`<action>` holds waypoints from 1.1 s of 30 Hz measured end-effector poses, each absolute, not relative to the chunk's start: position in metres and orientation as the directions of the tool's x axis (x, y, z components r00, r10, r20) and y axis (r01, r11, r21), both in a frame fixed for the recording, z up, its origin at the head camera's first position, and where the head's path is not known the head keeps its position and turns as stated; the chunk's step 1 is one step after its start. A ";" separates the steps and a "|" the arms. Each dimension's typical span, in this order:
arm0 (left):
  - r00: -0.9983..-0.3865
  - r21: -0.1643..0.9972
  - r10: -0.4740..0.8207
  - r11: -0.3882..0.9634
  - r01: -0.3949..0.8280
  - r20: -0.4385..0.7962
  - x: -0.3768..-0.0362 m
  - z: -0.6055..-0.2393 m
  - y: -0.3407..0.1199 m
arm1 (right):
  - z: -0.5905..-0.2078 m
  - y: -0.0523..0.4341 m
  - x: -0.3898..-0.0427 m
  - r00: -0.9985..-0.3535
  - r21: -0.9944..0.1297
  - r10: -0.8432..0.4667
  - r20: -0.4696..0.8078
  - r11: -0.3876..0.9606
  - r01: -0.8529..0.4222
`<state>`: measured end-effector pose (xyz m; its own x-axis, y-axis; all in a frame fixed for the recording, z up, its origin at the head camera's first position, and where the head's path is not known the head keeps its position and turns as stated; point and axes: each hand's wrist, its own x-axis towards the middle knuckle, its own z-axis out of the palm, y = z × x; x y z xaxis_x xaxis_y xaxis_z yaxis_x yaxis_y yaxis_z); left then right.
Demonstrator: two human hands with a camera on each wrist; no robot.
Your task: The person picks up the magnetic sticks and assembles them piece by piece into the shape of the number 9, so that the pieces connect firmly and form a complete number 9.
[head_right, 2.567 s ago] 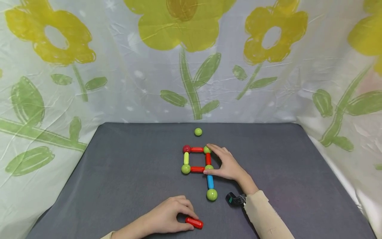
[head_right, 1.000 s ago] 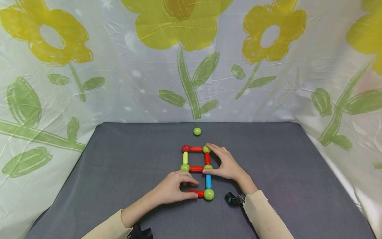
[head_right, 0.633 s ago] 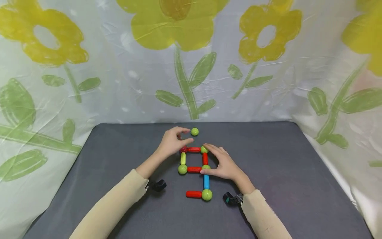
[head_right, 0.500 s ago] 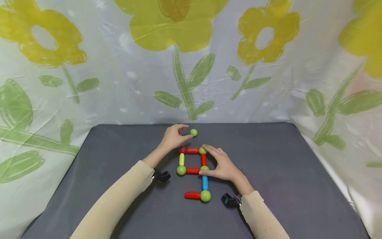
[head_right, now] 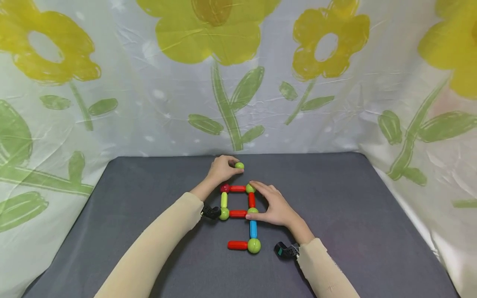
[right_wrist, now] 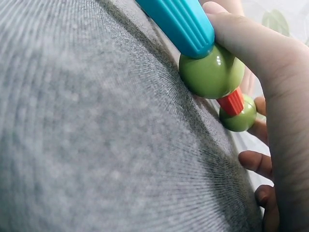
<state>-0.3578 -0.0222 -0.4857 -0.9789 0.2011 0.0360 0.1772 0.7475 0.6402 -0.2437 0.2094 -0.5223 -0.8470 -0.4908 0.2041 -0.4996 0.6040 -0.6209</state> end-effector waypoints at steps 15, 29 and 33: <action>-0.904 0.706 0.366 0.579 0.408 0.223 -0.251 -0.439 -0.070 | -0.522 0.207 -0.242 -0.829 -0.610 -0.507 0.235 0.587 -0.532; -0.844 0.768 0.533 0.515 0.381 0.062 -0.156 -0.491 -0.102 | -0.514 0.210 -0.239 -0.826 -0.638 -0.503 0.254 0.555 -0.534; -0.848 0.775 0.526 0.509 0.375 0.066 -0.155 -0.500 -0.106 | -0.507 0.207 -0.222 -0.766 -0.619 -0.525 0.371 0.474 -0.626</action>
